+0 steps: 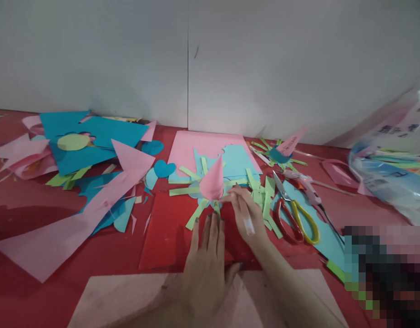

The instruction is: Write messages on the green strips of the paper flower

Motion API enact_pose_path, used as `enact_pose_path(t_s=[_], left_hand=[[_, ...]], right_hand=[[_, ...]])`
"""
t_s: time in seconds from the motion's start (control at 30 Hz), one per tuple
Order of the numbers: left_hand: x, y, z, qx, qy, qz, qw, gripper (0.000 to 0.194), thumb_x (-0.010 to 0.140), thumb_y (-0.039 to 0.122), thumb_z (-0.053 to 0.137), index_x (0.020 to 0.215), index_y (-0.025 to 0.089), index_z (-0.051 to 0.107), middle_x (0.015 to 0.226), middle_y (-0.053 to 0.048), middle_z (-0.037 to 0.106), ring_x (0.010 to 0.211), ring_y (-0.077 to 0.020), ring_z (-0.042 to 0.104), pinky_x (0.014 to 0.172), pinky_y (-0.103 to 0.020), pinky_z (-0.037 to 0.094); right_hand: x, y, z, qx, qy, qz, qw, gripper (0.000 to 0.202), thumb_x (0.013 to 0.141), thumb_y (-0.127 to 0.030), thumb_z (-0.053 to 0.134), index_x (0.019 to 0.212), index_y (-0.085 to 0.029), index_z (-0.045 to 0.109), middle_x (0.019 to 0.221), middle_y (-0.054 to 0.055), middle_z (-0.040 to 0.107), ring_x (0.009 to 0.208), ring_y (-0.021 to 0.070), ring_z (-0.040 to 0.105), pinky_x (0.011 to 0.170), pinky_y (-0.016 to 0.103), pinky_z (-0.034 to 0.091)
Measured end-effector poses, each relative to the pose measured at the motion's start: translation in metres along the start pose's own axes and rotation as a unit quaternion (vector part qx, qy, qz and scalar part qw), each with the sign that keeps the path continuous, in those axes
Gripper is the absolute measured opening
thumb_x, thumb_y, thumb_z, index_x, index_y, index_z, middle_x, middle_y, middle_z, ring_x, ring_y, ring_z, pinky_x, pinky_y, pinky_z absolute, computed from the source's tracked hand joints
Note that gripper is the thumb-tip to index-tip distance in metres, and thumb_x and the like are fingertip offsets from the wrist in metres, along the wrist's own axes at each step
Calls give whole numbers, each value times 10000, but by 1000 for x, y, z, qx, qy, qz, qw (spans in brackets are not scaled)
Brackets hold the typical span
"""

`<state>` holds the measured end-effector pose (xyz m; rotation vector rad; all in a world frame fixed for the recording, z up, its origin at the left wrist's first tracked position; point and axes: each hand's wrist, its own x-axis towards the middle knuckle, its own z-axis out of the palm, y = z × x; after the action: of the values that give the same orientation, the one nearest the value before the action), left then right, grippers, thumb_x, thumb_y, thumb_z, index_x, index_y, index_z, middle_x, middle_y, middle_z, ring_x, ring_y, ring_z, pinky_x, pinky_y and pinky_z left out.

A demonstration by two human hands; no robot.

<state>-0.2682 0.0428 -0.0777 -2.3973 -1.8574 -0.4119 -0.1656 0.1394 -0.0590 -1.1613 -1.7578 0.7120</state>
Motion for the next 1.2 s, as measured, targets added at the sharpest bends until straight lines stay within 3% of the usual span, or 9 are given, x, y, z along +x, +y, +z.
enact_pose_path(t_s=[0.17, 0.37, 0.6, 0.9, 1.0, 1.1, 1.2], left_hand=[[0, -1, 2, -6, 2, -8, 1000, 672, 827, 498, 273, 1327, 49, 240, 1406, -159, 226, 1293, -287, 170, 1043, -502, 118], [0, -2, 2, -7, -14, -3, 1000, 657, 834, 501, 238, 1293, 38, 321, 1370, -179, 299, 1286, -296, 190, 1043, -521, 114], [-1, -2, 2, -18, -8, 0, 1000, 645, 829, 492, 279, 1284, 40, 340, 1367, -175, 309, 1273, -294, 227, 1021, -471, 230], [-3, -2, 7, -27, 2, 20, 999, 595, 846, 453, 291, 1290, 60, 338, 1367, -152, 319, 1258, -282, 269, 1001, -398, 295], [-2, -3, 6, -34, -5, 24, 999, 582, 849, 446, 297, 1291, 69, 339, 1364, -152, 325, 1260, -277, 266, 999, -391, 298], [0, -3, 5, -41, -11, 28, 999, 578, 851, 438, 303, 1303, 79, 315, 1370, -146, 317, 1262, -273, 265, 995, -387, 302], [1, -3, 4, -45, -11, 29, 999, 585, 851, 437, 303, 1319, 87, 284, 1383, -134, 295, 1262, -269, 264, 989, -375, 311]], right_hand=[[1, 1, 2, -27, -14, -7, 1000, 149, 883, -258, 371, 919, -229, 512, 871, 53, 641, 832, 187, 607, 726, 293, 450], [2, -1, 2, -43, -21, -1, 999, 136, 872, -276, 392, 895, -239, 521, 868, 51, 652, 869, 203, 610, 722, 301, 455], [2, 1, 1, -27, -32, 12, 999, 154, 880, -304, 376, 919, -236, 508, 870, 49, 644, 824, 192, 626, 664, 269, 465], [1, 7, 2, -23, -10, 28, 999, 162, 875, -312, 391, 901, -239, 534, 570, 6, 583, 767, 206, 640, 634, 269, 474], [2, 4, 3, -5, 5, 20, 1000, 162, 878, -301, 390, 909, -234, 534, 733, 29, 634, 769, 190, 642, 663, 275, 479], [3, -4, 0, 13, 54, -5, 998, 197, 883, -293, 378, 969, -219, 540, 978, 68, 622, 891, 186, 610, 749, 294, 471], [2, -10, -3, 5, 89, -24, 996, 231, 877, -299, 394, 875, -210, 607, 999, 76, 618, 946, 197, 572, 794, 312, 453]])
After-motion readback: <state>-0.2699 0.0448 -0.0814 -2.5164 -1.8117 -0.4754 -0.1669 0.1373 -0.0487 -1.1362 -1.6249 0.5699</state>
